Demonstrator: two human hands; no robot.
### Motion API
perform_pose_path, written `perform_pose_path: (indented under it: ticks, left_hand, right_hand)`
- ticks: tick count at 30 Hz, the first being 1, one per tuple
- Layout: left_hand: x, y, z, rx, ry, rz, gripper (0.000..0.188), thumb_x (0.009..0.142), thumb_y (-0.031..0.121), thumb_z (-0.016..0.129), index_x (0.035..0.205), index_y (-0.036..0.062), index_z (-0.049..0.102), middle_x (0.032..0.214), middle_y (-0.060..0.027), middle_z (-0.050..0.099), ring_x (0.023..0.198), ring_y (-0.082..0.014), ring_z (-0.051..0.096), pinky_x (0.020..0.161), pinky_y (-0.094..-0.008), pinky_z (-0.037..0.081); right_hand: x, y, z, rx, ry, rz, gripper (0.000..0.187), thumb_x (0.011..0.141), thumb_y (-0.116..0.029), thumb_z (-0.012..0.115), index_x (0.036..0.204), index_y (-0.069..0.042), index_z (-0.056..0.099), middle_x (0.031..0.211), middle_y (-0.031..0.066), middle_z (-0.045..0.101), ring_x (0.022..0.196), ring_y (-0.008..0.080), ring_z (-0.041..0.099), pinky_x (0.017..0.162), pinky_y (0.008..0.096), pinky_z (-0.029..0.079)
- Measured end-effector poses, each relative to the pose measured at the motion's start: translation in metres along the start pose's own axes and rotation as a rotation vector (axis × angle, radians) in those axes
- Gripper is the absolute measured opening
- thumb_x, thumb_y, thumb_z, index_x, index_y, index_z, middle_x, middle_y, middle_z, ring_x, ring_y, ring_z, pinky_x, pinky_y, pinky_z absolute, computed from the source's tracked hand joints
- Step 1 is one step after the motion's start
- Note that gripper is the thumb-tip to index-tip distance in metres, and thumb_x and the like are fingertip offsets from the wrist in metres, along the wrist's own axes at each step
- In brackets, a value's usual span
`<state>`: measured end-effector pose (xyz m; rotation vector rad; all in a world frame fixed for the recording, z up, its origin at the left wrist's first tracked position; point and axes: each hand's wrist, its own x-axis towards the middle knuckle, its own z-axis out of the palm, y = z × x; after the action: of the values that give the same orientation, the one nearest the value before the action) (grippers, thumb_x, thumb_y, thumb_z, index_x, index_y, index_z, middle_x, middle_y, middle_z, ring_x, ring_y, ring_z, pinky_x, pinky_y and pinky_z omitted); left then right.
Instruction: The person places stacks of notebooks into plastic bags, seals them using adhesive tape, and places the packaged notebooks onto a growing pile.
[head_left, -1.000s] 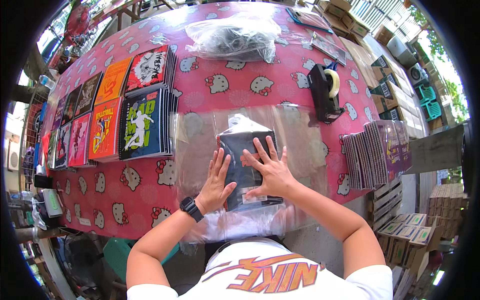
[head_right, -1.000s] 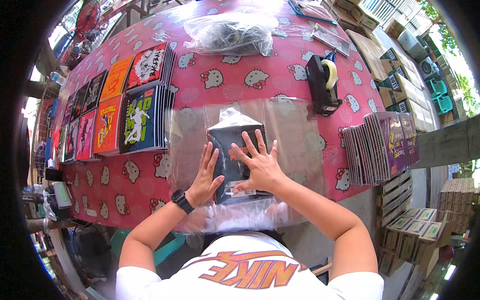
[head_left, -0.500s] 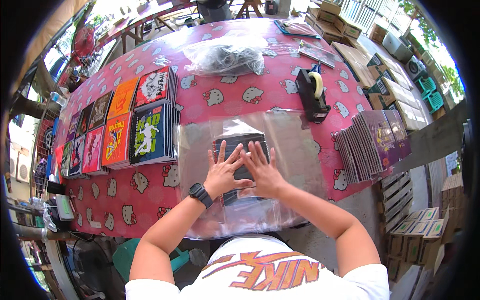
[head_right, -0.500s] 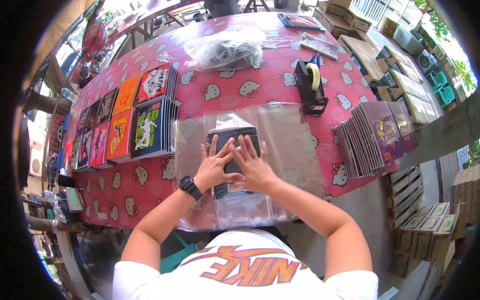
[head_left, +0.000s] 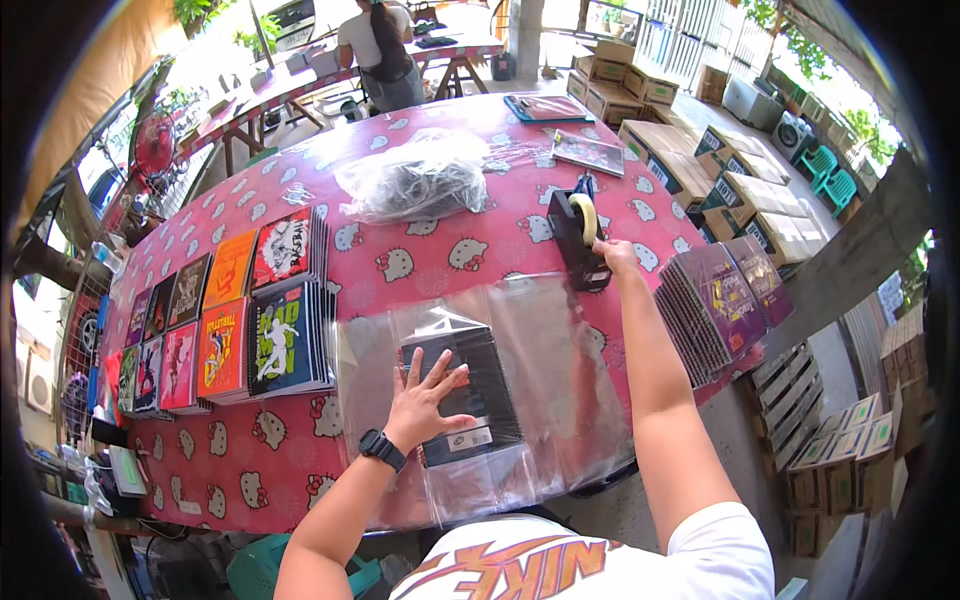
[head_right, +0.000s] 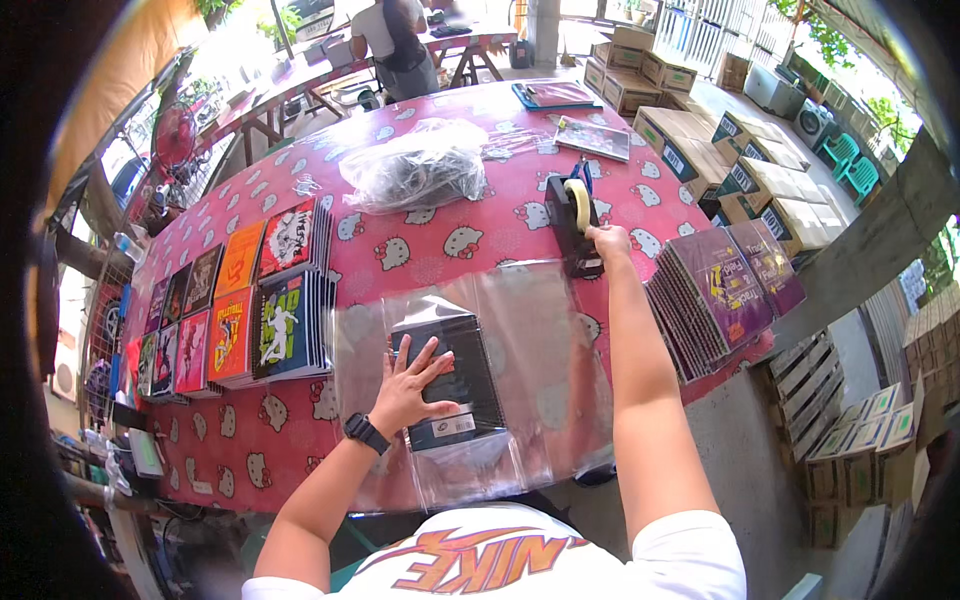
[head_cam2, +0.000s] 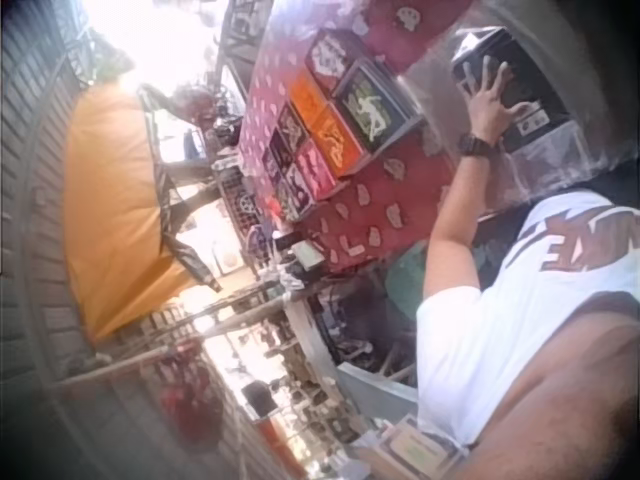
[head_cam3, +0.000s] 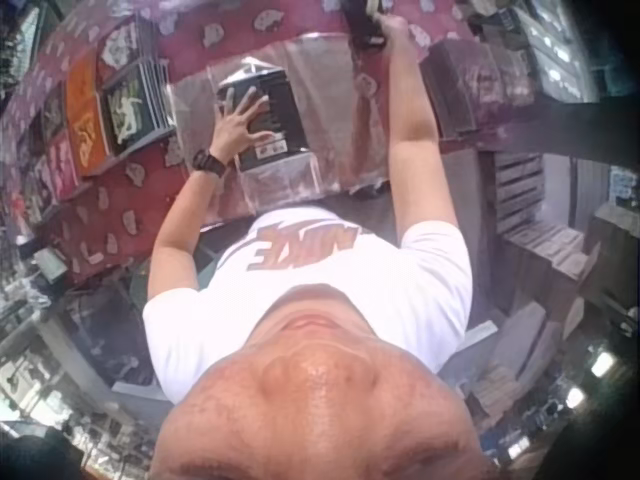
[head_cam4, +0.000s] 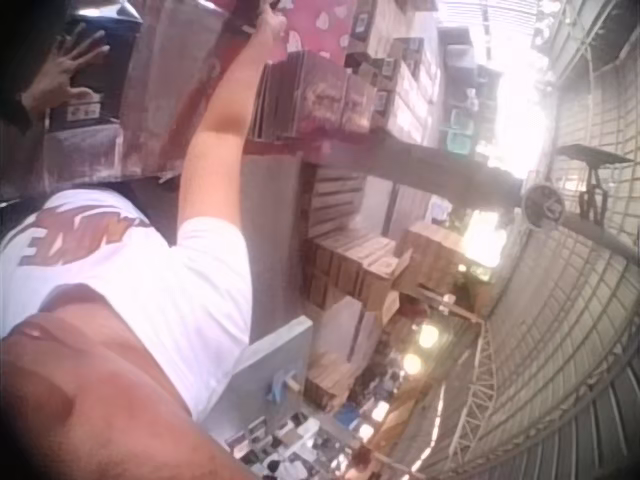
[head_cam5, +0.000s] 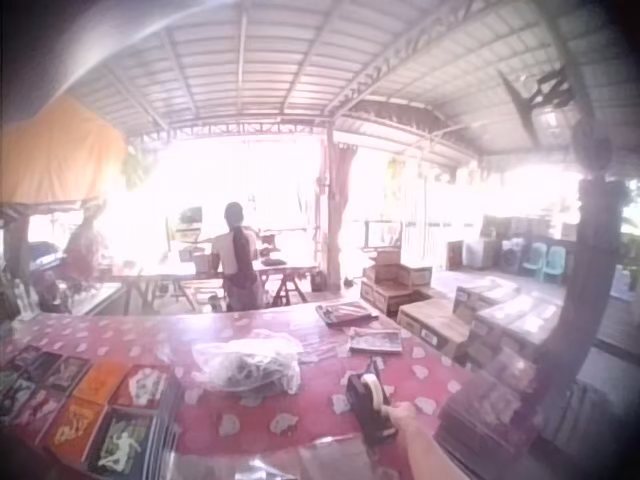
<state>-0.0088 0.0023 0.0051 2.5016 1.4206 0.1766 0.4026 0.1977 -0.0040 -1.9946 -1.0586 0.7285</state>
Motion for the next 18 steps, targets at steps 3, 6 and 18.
perform_pose_path:
  ticks: [3, 6, 18]
  left_hand:
    - [-0.001, -0.005, 0.003, 0.043, 0.000, -0.011, 0.084, 0.065, 0.072, 0.055, 0.138, 0.0345, 0.033, 0.149, 0.0017, 0.019, 0.138, -0.0359, 0.002, 0.105, -0.0616, 0.007]
    - [-0.010, -0.006, -0.003, 0.016, -0.019, -0.062, 0.084, 0.065, 0.073, 0.055, 0.137, 0.0350, 0.034, 0.149, 0.0023, 0.018, 0.138, -0.0352, 0.002, 0.104, -0.0622, 0.007]
    - [-0.008, -0.010, 0.006, -0.049, 0.050, -0.035, 0.084, 0.061, 0.066, 0.064, 0.134, 0.0289, 0.041, 0.148, 0.0001, 0.023, 0.137, -0.0368, 0.005, 0.101, -0.0662, 0.007]
  right_hand:
    - [-0.018, 0.009, 0.008, -0.020, 0.454, -0.580, 0.029, 0.078, -0.032, 0.067, 0.079, -0.003, 0.068, 0.066, 0.0078, 0.063, 0.059, 0.0210, 0.058, 0.060, 0.0343, 0.044]
    - [-0.073, 0.021, 0.006, 0.328, 0.145, -0.240, 0.021, 0.082, -0.021, 0.066, 0.075, -0.002, 0.064, 0.066, 0.0015, 0.058, 0.056, 0.0103, 0.051, 0.051, 0.0245, 0.038]
    - [-0.203, -0.058, 0.026, 0.487, -0.655, 0.137, 0.025, 0.080, -0.029, 0.068, 0.078, -0.004, 0.064, 0.063, -0.0026, 0.054, 0.044, 0.0031, 0.039, 0.037, 0.0184, 0.027]
